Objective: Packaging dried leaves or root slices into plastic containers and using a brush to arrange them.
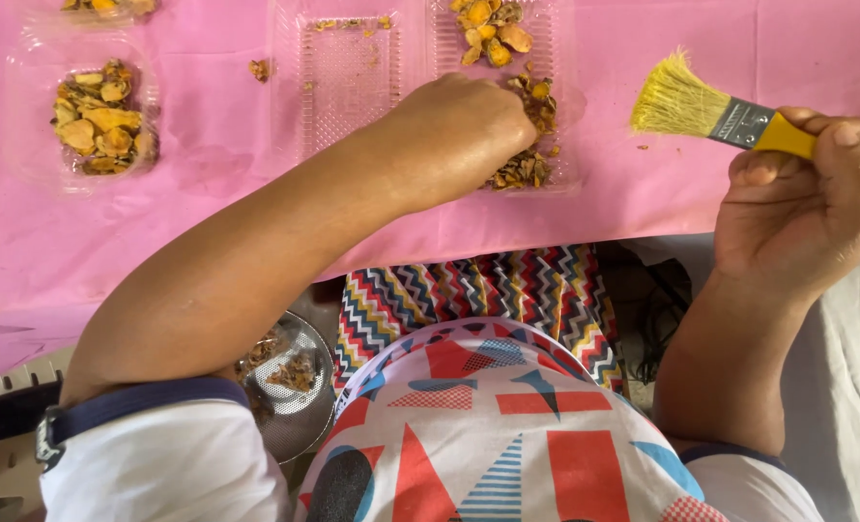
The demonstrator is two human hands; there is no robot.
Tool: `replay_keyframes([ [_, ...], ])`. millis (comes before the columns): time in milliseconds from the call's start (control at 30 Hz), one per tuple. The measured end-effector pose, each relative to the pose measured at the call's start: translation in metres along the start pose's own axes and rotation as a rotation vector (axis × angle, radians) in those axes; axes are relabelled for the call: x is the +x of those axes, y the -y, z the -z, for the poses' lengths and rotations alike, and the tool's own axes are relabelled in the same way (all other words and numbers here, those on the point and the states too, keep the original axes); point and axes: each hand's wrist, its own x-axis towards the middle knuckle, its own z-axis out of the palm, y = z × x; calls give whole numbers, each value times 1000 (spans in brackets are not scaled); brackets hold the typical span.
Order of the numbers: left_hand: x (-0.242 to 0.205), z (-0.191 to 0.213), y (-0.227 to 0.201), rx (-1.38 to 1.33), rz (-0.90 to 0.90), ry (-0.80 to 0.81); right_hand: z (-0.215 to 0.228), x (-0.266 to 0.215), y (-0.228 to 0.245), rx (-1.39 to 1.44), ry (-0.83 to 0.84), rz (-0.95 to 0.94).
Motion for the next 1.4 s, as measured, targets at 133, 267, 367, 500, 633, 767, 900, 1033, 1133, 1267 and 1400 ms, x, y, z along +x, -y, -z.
replay_keyframes([
  [133,-7,12,-12,41,9,-30,-9,-1,-5,27,1,-29],
  [267,-5,7,-22,3,115,-67,-20,-4,-8,-36,20,-21],
  [367,-6,9,-19,-54,119,-135,-18,-6,-6,-52,31,-2],
  [500,-6,-9,1,-181,191,-192,-19,-7,-4,-68,54,0],
  [633,-10,10,-9,-311,224,-201,-23,-8,-3,-46,76,6],
  [767,-6,12,-14,-330,292,-29,-24,-10,-4,-44,58,6],
  [900,-3,5,-16,-321,302,32,-21,-13,-5,-55,72,8],
  [1033,-3,8,-21,-281,262,-11,-19,-13,-4,-49,68,15],
  [1133,-5,7,-26,-201,247,56,-20,-14,-4,-53,75,18],
  [1267,-6,3,-23,-149,226,30,-21,-15,-7,-56,70,9],
  [1400,-9,-6,-12,-380,213,-175,-22,-15,-8,-63,86,22],
])
